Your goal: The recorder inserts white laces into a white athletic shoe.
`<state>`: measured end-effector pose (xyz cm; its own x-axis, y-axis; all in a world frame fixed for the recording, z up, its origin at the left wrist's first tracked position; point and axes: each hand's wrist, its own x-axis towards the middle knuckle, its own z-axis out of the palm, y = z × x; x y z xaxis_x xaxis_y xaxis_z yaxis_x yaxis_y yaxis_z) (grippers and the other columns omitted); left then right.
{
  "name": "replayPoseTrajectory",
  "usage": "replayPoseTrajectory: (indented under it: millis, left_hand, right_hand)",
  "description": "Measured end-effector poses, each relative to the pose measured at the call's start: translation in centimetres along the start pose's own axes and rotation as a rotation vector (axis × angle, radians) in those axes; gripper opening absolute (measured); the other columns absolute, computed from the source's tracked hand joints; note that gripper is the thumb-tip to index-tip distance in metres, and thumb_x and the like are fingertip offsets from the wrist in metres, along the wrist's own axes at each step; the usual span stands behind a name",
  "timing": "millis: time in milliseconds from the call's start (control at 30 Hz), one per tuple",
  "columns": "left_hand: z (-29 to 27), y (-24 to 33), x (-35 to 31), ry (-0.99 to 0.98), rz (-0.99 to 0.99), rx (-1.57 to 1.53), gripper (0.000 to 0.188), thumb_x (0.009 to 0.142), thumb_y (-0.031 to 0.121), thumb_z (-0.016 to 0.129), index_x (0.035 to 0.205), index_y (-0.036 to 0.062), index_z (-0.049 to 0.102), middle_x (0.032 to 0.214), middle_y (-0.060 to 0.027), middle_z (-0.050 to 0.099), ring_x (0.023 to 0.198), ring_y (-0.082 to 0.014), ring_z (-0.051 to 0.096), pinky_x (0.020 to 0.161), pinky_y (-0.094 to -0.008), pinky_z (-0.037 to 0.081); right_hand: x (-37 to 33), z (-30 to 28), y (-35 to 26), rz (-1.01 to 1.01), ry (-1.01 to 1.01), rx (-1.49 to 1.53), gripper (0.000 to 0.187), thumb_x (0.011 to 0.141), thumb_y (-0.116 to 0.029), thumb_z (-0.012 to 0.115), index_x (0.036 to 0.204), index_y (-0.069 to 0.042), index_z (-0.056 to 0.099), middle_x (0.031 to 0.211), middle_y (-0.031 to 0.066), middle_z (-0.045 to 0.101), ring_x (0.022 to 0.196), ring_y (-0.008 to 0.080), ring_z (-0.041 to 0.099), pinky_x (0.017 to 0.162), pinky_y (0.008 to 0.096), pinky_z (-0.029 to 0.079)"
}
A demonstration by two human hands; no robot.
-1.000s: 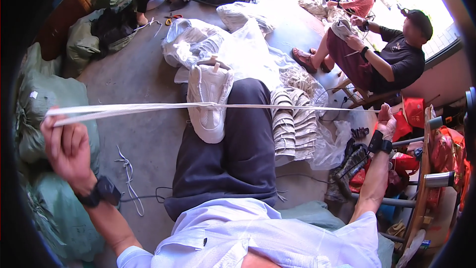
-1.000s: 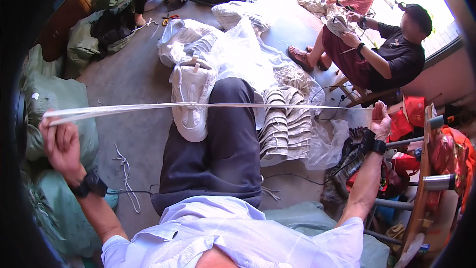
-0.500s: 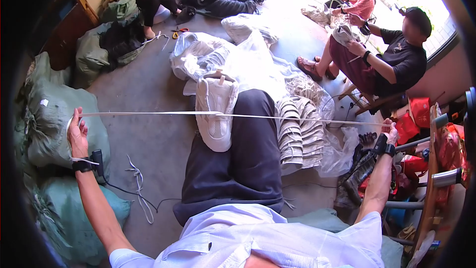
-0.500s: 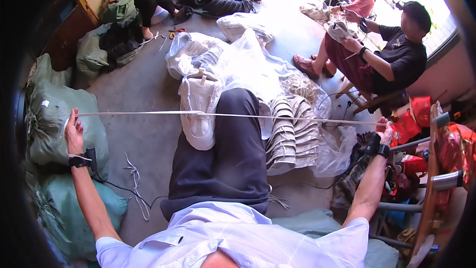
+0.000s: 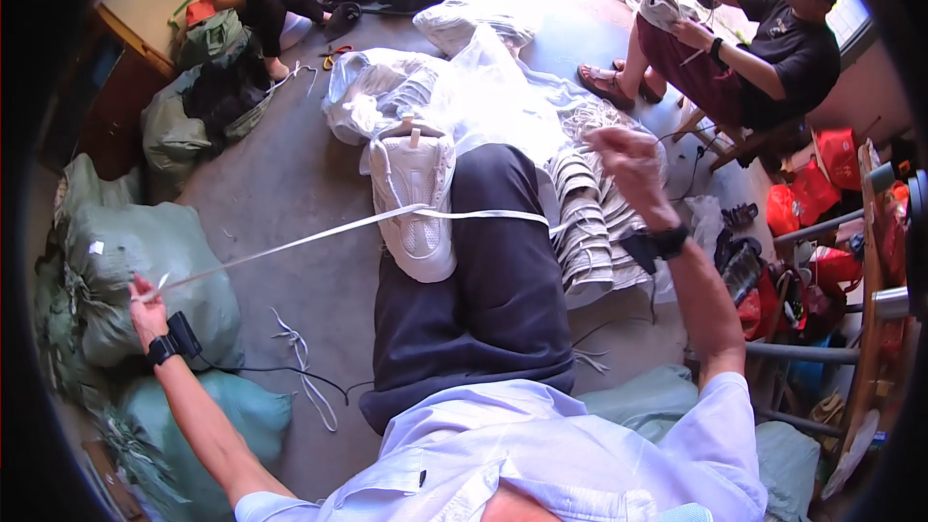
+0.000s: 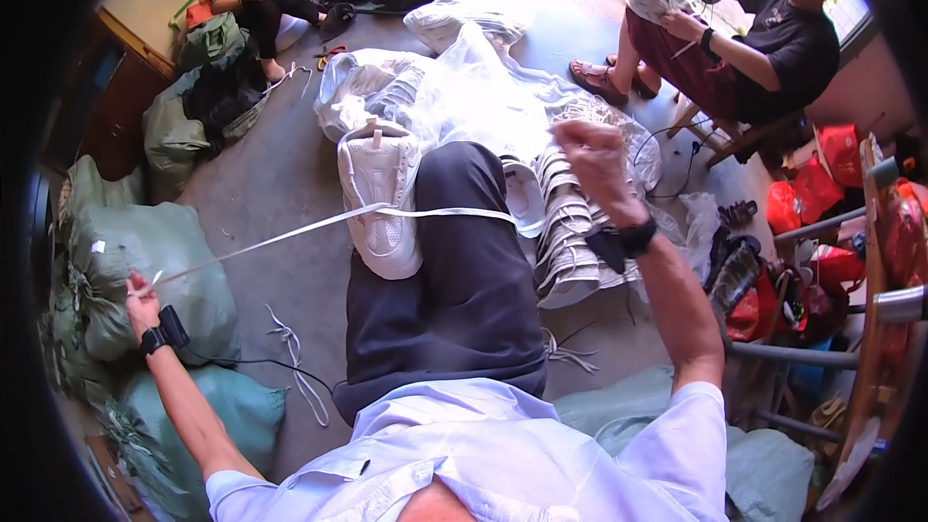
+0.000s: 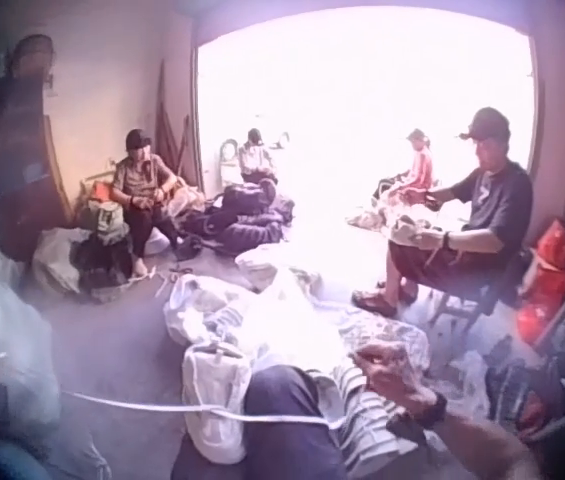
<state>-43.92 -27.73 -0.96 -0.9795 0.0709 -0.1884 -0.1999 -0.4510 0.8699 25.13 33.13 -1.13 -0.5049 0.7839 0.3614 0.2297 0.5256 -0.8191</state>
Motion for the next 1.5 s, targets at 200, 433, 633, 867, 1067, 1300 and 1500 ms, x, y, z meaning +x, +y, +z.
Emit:
replayPoseTrajectory:
  millis: [200, 433, 633, 867, 1067, 1300, 1500]
  left_hand:
    - [-6.8, 8.3, -0.8, -0.230, -0.027, 0.014, 0.032, 0.102, 0.031, 0.054, 0.117, 0.0044, 0.065, 0.063, 0.0046, 0.040, 0.051, -0.0065, 0.034, 0.047, -0.0214, 0.030]
    - [-7.6, 5.8, -2.3, -0.050, -0.143, -0.041, 0.035, 0.103, 0.033, 0.049, 0.119, 0.0040, 0.061, 0.061, 0.0038, 0.041, 0.053, -0.0094, 0.036, 0.052, -0.0266, 0.036]
    - [-10.8, 5.4, -1.3, -0.116, -0.222, -0.268, 0.037, 0.104, 0.034, 0.047, 0.120, 0.0042, 0.061, 0.061, 0.0036, 0.040, 0.056, -0.0117, 0.040, 0.057, -0.0280, 0.042]
    - [-12.5, 5.9, -2.4, -0.189, -0.269, -0.181, 0.038, 0.101, 0.037, 0.053, 0.124, 0.0084, 0.061, 0.062, 0.0048, 0.044, 0.058, -0.0106, 0.043, 0.056, -0.0279, 0.043]
    - [-13.6, 6.7, -5.6, -0.031, -0.122, -0.177, 0.037, 0.099, 0.038, 0.058, 0.124, 0.0103, 0.062, 0.063, 0.0057, 0.044, 0.053, -0.0074, 0.041, 0.051, -0.0230, 0.040]
    - [12.0, -8.0, -21.9, -0.480, -0.481, 0.238, 0.037, 0.100, 0.015, 0.055, 0.130, -0.0070, 0.055, 0.061, 0.0093, 0.030, 0.048, -0.0002, 0.024, 0.040, -0.0184, 0.018]
    - [24.8, -15.0, -38.5, -1.091, -0.730, 0.606, 0.032, 0.089, 0.007, 0.059, 0.119, -0.0043, 0.061, 0.065, 0.0050, 0.050, 0.051, -0.0031, 0.040, 0.044, -0.0204, 0.028]
  right_hand:
    - [-2.1, 9.9, -4.8, -0.297, -0.181, -0.016, 0.009, 0.086, -0.003, 0.066, 0.093, -0.002, 0.072, 0.083, 0.0140, 0.071, 0.074, 0.0245, 0.070, 0.065, 0.0334, 0.053]
    - [-2.6, 13.4, -5.6, -0.503, -0.318, -0.174, 0.005, 0.083, -0.008, 0.063, 0.083, -0.005, 0.066, 0.078, 0.0118, 0.064, 0.073, 0.0322, 0.066, 0.063, 0.0405, 0.051]
    - [-1.8, 14.4, -6.2, -0.488, -0.451, -0.315, 0.009, 0.080, -0.009, 0.060, 0.074, -0.004, 0.061, 0.074, 0.0125, 0.062, 0.070, 0.0339, 0.064, 0.062, 0.0442, 0.049]
    - [-0.9, 15.6, -6.6, -0.366, -0.484, -0.384, 0.014, 0.074, -0.012, 0.058, 0.065, -0.001, 0.060, 0.064, 0.0215, 0.060, 0.064, 0.0396, 0.063, 0.060, 0.0490, 0.049]
    - [-0.2, 16.8, -8.3, -0.230, -0.505, -0.327, 0.017, 0.072, -0.013, 0.058, 0.065, 0.001, 0.062, 0.063, 0.0246, 0.059, 0.063, 0.0405, 0.064, 0.059, 0.0489, 0.049]
    - [-2.3, 13.6, -9.8, -0.592, -0.203, -0.419, 0.019, 0.083, -0.009, 0.066, 0.100, -0.001, 0.060, 0.097, 0.0171, 0.060, 0.079, 0.0352, 0.064, 0.064, 0.0448, 0.049]
    - [-5.3, 16.2, -15.5, -0.486, -0.511, 0.158, 0.017, 0.086, -0.005, 0.065, 0.103, -0.002, 0.062, 0.092, 0.0140, 0.059, 0.081, 0.0312, 0.064, 0.067, 0.0393, 0.053]
